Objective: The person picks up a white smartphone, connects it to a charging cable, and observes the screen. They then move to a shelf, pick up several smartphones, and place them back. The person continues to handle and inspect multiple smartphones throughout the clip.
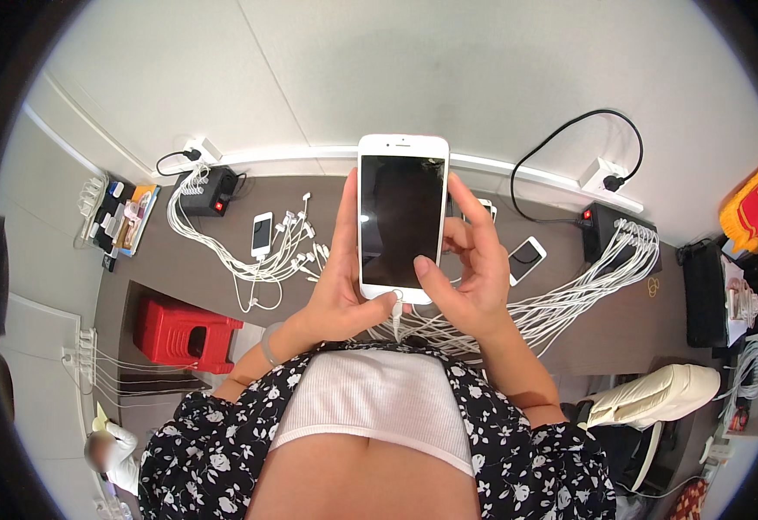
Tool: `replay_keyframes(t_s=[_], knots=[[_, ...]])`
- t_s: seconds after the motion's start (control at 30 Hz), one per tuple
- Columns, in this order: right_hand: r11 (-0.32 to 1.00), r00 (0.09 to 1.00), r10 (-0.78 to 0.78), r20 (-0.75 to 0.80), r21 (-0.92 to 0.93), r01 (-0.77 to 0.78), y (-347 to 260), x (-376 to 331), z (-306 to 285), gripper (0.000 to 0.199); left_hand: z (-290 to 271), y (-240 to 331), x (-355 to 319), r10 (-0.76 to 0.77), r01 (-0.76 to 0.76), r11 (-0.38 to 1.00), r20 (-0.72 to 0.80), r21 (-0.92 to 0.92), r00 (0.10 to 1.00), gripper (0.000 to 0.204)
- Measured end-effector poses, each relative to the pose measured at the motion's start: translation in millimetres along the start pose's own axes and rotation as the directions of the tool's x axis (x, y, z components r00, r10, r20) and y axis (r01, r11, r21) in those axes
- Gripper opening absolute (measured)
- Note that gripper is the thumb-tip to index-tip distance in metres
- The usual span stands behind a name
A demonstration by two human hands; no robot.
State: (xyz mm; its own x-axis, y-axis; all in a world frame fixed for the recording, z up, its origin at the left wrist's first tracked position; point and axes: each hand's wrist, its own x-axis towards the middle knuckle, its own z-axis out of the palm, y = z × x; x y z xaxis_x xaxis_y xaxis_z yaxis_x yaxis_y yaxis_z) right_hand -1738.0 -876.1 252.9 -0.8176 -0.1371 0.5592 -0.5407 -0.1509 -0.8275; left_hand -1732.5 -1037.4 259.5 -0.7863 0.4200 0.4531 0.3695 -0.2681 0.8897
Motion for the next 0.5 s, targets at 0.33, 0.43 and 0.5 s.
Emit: replay_keyframes(t_s=[0.33,0.43,0.5], knots=[[0.999,0.999,0.041,-0.008,0.006,-0.041,4.8,0.0,-1.3,0.066,-1.0,-4.2,-0.2,-0.084,0.082,0.992,-0.017,-0.097,0.996,0.101],[0.998,0.998,0.054,-0.014,0.013,-0.054,6.5,-0.1,-1.8,0.066,-1.8,-5.0,-0.3,-0.112,0.110,0.989,-0.020,-0.097,0.994,0.100],[0.998,0.998,0.056,-0.018,0.012,-0.056,7.7,-0.4,-2.0,0.065,-2.3,-4.2,0.1,-0.137,0.134,0.987,-0.022,-0.091,0.990,0.100]])
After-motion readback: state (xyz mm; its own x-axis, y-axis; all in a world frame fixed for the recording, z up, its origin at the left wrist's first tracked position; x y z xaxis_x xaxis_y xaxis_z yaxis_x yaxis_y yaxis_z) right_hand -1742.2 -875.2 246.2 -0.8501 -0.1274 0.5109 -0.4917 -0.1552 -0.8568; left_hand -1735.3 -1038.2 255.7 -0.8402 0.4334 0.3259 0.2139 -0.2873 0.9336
